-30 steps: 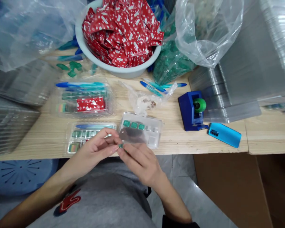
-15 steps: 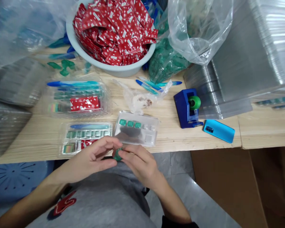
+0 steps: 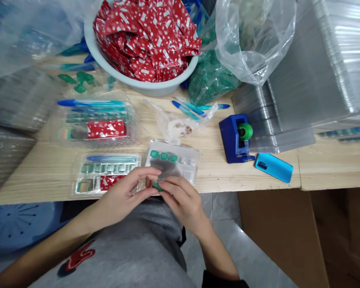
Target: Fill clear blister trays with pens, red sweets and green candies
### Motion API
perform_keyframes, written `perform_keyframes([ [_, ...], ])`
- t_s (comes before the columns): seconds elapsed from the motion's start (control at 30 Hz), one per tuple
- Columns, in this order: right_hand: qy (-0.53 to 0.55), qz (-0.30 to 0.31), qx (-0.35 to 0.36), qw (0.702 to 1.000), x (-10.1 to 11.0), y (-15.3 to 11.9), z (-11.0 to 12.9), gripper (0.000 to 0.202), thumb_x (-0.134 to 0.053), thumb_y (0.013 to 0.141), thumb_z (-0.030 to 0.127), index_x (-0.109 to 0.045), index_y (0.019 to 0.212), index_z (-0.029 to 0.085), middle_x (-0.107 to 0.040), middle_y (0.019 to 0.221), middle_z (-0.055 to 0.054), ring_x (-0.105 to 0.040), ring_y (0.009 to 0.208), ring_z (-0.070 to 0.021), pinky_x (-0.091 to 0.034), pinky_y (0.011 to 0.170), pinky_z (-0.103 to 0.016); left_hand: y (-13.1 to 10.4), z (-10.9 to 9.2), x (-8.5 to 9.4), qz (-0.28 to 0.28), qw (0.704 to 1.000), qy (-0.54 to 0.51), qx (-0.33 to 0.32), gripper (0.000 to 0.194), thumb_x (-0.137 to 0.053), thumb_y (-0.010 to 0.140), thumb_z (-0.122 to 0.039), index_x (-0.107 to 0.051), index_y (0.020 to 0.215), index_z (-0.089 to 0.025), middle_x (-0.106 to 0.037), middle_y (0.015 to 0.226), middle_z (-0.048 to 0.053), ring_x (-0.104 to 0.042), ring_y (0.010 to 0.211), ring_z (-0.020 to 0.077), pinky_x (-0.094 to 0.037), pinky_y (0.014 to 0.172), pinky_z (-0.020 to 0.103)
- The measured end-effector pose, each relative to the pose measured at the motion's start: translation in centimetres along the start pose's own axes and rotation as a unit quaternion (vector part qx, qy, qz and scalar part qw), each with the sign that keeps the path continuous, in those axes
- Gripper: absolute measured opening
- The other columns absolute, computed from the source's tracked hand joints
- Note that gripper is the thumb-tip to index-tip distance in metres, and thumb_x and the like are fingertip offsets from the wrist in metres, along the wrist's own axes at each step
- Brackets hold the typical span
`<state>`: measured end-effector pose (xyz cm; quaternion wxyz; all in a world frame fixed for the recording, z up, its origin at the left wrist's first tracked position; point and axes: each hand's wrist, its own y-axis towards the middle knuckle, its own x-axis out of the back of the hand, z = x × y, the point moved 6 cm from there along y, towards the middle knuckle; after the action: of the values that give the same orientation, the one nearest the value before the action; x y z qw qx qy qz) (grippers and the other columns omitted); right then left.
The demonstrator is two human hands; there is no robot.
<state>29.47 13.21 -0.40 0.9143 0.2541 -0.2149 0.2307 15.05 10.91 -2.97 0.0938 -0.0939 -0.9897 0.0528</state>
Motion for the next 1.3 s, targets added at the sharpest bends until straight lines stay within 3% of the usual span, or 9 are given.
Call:
perform_keyframes([
  [0.17,-0.027,0.005,-0.001,1.000,0.4,0.3,-0.5,0.021,-0.060,0.093,0.009,-0.063,0.111,0.018,-0.068,0.102,-0.007,-0.067,0.094,-0.0150,-0.058,0.081,-0.024,0.6,-0.7,-0.6,-0.012,0.993,0.106,-0.045,0.028,-0.053,0.096,-0.020,-0.047,0.122,-0.032,-0.060,0.102,-0.003,-0.061,0.092,0.0113,-0.052,0.083,0.025],
  [0.3,-0.156,-0.010,-0.032,0.987,2.4,1.1,-2.7,0.021,-0.061,0.092,0.011,-0.064,0.111,0.020,-0.068,0.103,-0.008,-0.066,0.095,-0.0186,-0.057,0.081,-0.031,1.0,-1.0,0.2,-0.059,0.972,0.206,-0.096,0.038,-0.054,0.096,-0.025,-0.041,0.131,-0.025,-0.055,0.123,0.007,-0.053,0.119,0.0197,-0.049,0.100,0.037],
  [0.43,-0.258,0.043,-0.029,0.965,3.2,2.3,-4.9,0.013,-0.059,0.096,0.021,-0.068,0.104,0.017,-0.070,0.097,-0.010,-0.065,0.088,-0.0241,-0.053,0.076,-0.039,1.0,-0.8,1.5,-0.089,0.952,0.273,-0.101,0.030,-0.052,0.096,-0.021,-0.048,0.125,-0.023,-0.053,0.122,0.008,-0.051,0.118,0.0205,-0.048,0.100,0.039],
  [0.73,-0.335,0.109,-0.012,0.936,1.0,2.9,-5.3,0.013,-0.058,0.096,0.018,-0.070,0.098,0.015,-0.071,0.089,-0.009,-0.059,0.083,-0.0255,-0.043,0.078,-0.043,0.6,-0.7,1.9,-0.099,0.944,0.295,-0.114,0.023,-0.050,0.097,-0.016,-0.053,0.119,-0.019,-0.055,0.119,0.006,-0.050,0.115,0.0186,-0.046,0.099,0.035],
  [0.87,-0.303,0.116,-0.020,0.946,2.4,3.1,-5.3,0.024,-0.069,0.089,0.022,-0.068,0.113,0.017,-0.070,0.100,-0.010,-0.062,0.091,-0.0273,-0.049,0.080,-0.044,0.6,-0.8,2.3,-0.096,0.944,0.292,-0.119,0.023,-0.049,0.097,-0.016,-0.052,0.120,-0.020,-0.055,0.119,0.006,-0.051,0.116,0.0187,-0.046,0.099,0.036],
  [0.97,-0.249,0.025,-0.008,0.968,6.8,6.9,-3.8,0.044,-0.070,0.089,0.028,-0.059,0.131,0.024,-0.067,0.112,-0.012,-0.062,0.101,-0.0294,-0.053,0.084,-0.047,0.3,-1.1,3.0,-0.095,0.948,0.281,-0.114,0.025,-0.048,0.097,-0.014,-0.051,0.121,-0.023,-0.056,0.119,0.005,-0.052,0.116,0.0178,-0.047,0.099,0.036],
  [1.1,-0.385,-0.127,-0.020,0.914,12.6,16.7,-2.6,0.024,-0.056,0.094,0.014,-0.071,0.111,0.007,-0.071,0.099,-0.014,-0.067,0.095,-0.0240,-0.052,0.087,-0.038,-0.2,-1.3,3.9,-0.109,0.954,0.261,-0.099,0.024,-0.047,0.098,-0.015,-0.053,0.119,-0.025,-0.058,0.117,0.004,-0.055,0.113,0.0178,-0.049,0.097,0.036],
  [1.2,-0.464,-0.023,-0.193,0.864,13.0,24.0,-6.8,0.027,-0.050,0.091,0.006,-0.071,0.107,-0.001,-0.069,0.116,-0.015,-0.060,0.119,-0.0252,-0.041,0.096,-0.033,-0.8,-1.4,4.2,-0.125,0.956,0.250,-0.094,0.023,-0.046,0.098,-0.017,-0.055,0.117,-0.026,-0.060,0.116,0.003,-0.058,0.111,0.0178,-0.051,0.094,0.035],
  [1.3,-0.452,0.049,-0.249,0.855,12.1,28.2,-10.7,0.035,-0.047,0.087,0.016,-0.065,0.071,-0.010,-0.070,0.106,-0.019,-0.057,0.119,-0.0281,-0.042,0.082,-0.030,-1.4,-1.2,4.6,-0.140,0.956,0.244,-0.085,0.022,-0.045,0.098,-0.018,-0.056,0.115,-0.026,-0.062,0.115,0.003,-0.059,0.111,0.0161,-0.052,0.094,0.032],
])
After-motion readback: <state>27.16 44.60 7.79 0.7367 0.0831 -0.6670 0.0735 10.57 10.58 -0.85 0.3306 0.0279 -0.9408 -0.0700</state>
